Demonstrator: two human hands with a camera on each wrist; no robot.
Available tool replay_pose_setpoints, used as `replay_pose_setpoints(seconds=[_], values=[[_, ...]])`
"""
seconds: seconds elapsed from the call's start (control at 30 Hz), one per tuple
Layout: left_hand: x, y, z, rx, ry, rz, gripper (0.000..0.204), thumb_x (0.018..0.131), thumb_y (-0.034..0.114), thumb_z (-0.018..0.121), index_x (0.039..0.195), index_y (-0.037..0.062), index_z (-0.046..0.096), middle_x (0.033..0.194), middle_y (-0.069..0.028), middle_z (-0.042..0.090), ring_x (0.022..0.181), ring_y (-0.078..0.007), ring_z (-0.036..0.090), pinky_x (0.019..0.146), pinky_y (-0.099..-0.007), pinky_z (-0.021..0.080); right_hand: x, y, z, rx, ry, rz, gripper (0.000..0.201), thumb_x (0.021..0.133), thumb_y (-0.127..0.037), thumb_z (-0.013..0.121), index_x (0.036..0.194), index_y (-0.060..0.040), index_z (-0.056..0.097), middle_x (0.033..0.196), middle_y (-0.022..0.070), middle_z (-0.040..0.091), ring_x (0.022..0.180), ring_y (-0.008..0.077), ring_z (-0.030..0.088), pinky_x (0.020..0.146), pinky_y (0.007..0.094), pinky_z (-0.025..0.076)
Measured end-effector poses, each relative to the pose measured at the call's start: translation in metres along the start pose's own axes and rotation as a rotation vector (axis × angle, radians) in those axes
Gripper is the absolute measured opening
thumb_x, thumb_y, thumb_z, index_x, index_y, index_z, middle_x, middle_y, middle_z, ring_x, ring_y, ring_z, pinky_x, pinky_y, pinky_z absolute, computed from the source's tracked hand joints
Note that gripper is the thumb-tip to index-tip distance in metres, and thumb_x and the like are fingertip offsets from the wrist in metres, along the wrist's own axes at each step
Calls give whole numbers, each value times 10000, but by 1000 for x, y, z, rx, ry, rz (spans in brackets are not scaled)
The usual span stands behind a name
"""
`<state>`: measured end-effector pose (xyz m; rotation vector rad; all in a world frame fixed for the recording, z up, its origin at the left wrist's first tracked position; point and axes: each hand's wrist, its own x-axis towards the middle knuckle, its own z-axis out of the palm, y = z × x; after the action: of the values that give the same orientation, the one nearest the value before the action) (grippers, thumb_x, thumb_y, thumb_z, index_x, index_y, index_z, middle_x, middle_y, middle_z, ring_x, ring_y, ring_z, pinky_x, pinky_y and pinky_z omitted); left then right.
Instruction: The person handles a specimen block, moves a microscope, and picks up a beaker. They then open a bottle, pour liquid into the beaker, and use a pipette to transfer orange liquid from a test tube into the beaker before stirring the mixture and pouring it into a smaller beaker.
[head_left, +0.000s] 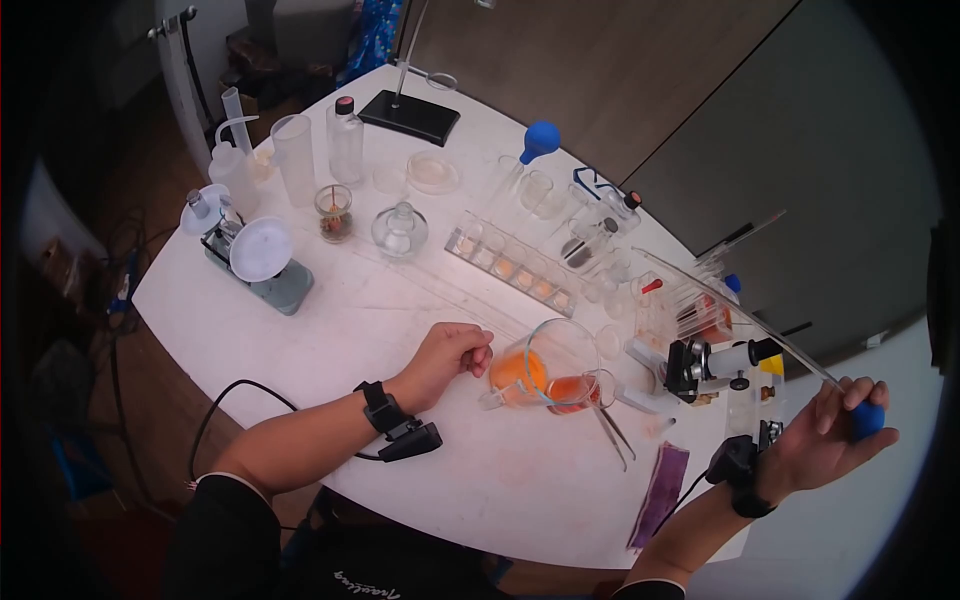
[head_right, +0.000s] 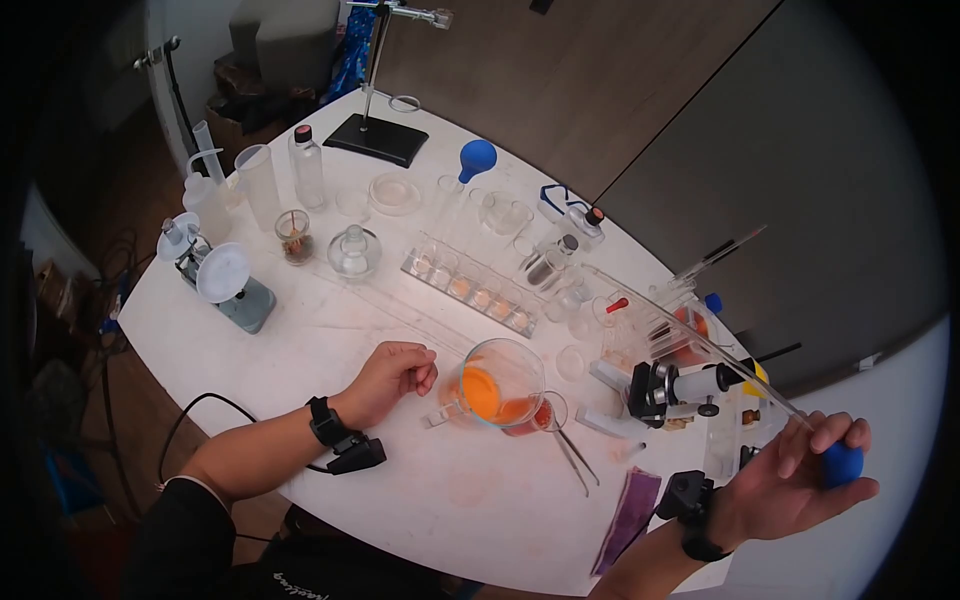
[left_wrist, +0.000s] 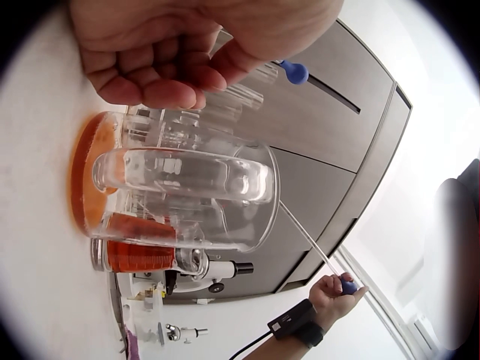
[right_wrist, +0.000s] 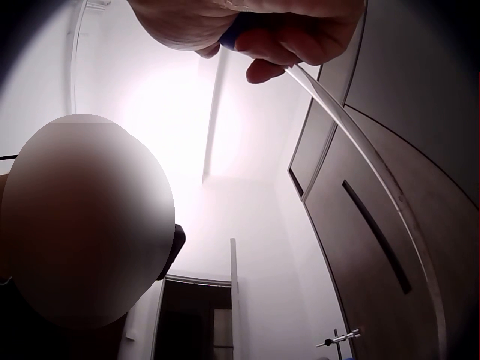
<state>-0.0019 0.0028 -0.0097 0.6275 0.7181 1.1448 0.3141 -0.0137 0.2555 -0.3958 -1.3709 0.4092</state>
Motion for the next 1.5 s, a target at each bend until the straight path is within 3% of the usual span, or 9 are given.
replay_pose_setpoints(seconds=[0.87,1.5], values=[[-1,1,2,16,13,-5,330,953,177,538,639,76,509,658,-41,564,627,-129,512,661,-257,431,5,18,17,-22,2,67,457,1016,-509,441,969,-60,508,751,70,557,481,82,388,453,180,305],[-1,1,2,16,2,-10,326,956,171,525,646,71,508,666,-51,558,643,-138,505,668,-254,422,27,40,61,-161,20,150,416,1022,-460,472,942,-56,535,712,61,562,464,63,363,444,195,258]])
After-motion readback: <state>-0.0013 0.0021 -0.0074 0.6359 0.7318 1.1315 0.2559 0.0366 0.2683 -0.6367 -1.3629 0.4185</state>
